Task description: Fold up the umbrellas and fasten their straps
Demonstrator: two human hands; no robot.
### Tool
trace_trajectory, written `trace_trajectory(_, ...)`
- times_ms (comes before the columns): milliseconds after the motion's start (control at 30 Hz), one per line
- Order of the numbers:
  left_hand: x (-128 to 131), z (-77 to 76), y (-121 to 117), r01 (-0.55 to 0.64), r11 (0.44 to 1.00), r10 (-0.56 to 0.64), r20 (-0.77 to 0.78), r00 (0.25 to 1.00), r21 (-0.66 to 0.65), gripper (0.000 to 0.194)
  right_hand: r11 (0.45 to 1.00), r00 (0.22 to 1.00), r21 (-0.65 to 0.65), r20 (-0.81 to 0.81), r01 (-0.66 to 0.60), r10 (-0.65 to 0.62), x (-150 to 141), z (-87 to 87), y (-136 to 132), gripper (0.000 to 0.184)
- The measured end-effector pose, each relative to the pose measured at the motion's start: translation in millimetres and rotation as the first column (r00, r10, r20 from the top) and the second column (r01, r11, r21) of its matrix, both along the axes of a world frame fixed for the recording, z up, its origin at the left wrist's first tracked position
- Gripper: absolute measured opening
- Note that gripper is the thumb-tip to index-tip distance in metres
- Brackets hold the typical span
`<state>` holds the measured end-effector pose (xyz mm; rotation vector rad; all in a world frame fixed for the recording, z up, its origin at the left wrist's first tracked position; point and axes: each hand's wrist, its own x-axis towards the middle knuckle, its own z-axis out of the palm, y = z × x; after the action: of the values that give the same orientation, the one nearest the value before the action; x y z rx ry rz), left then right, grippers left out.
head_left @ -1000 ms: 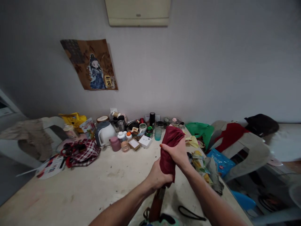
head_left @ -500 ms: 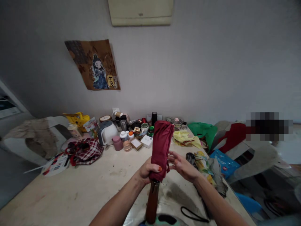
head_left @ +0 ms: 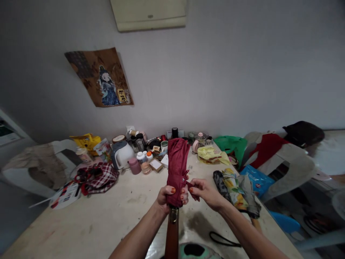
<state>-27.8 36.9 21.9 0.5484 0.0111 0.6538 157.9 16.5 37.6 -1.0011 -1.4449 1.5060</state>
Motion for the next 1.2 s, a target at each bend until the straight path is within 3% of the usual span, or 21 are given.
trace_trajectory(133, -1.6, 3.6, -5.9, -0.011, 1.0, 0.01, 0.01, 1.0, 0.027, 0.048, 0.981, 0.982, 0.153, 0.127, 0.122, -0.142, 5.7, 21.0, -2.9, 0.025)
trace_trajectory(233, -0.9, 4.8, -10.8, -0.05, 0.996, 0.049, 0.009, 0.999, 0.069, 0.036, 0.981, 0.98, 0.114, 0.099, 0.159, -0.17, 7.7, 28.5, -5.1, 0.024)
trace_trajectory(300, -0.2, 5.3, -13.0, -0.07, 0.994, 0.07, 0.009, 0.998, 0.084, 0.033, 0.973, 0.978, 0.157, 0.091, 0.17, -0.186, 7.9, 29.1, -6.8, 0.023)
trace_trajectory(400, 0.1, 5.5, -14.5, -0.056, 0.995, 0.055, 0.021, 0.998, 0.079, 0.039, 0.888, 0.963, 0.415, 0.085, 0.2, -0.256, 8.5, 27.7, -8.0, 0.016)
trace_trajectory(467, -0.1, 5.1, -14.6, -0.044, 0.996, 0.041, 0.035, 0.999, 0.075, 0.051, 0.845, 0.962, 0.488, 0.038, 0.219, -0.271, 9.8, 26.3, -7.5, 0.013)
trace_trajectory(600, -0.5, 4.7, -13.6, -0.044, 0.996, 0.041, 0.041, 0.998, 0.08, 0.066, 0.91, 0.973, 0.351, -0.009, 0.219, -0.231, 12.1, 22.8, -5.2, 0.016)
trace_trajectory(767, -1.2, 6.3, -14.6, -0.056, 0.995, 0.049, 0.087, 0.995, 0.077, 0.08, 0.937, 0.964, 0.234, -0.012, 0.26, -0.265, 9.7, 21.7, -6.1, 0.024)
trace_trajectory(1000, -1.3, 1.9, -15.1, -0.049, 0.996, 0.037, 0.152, 0.988, 0.073, 0.069, 0.971, 0.943, -0.041, -0.232, 0.236, -0.239, 3.3, 20.4, -11.5, 0.043)
trace_trajectory(1100, -1.3, 1.8, -14.9, -0.046, 0.997, 0.036, 0.154, 0.987, 0.06, 0.063, 0.979, 0.942, -0.031, -0.265, 0.203, -0.204, 1.4, 17.6, -11.2, 0.039)
trace_trajectory(1200, -1.2, 3.7, -16.0, -0.055, 0.998, 0.05, 0.133, 0.99, 0.033, 0.054, 0.975, 0.971, 0.081, -0.139, 0.209, -0.196, 0.4, 13.1, -10.1, 0.037)
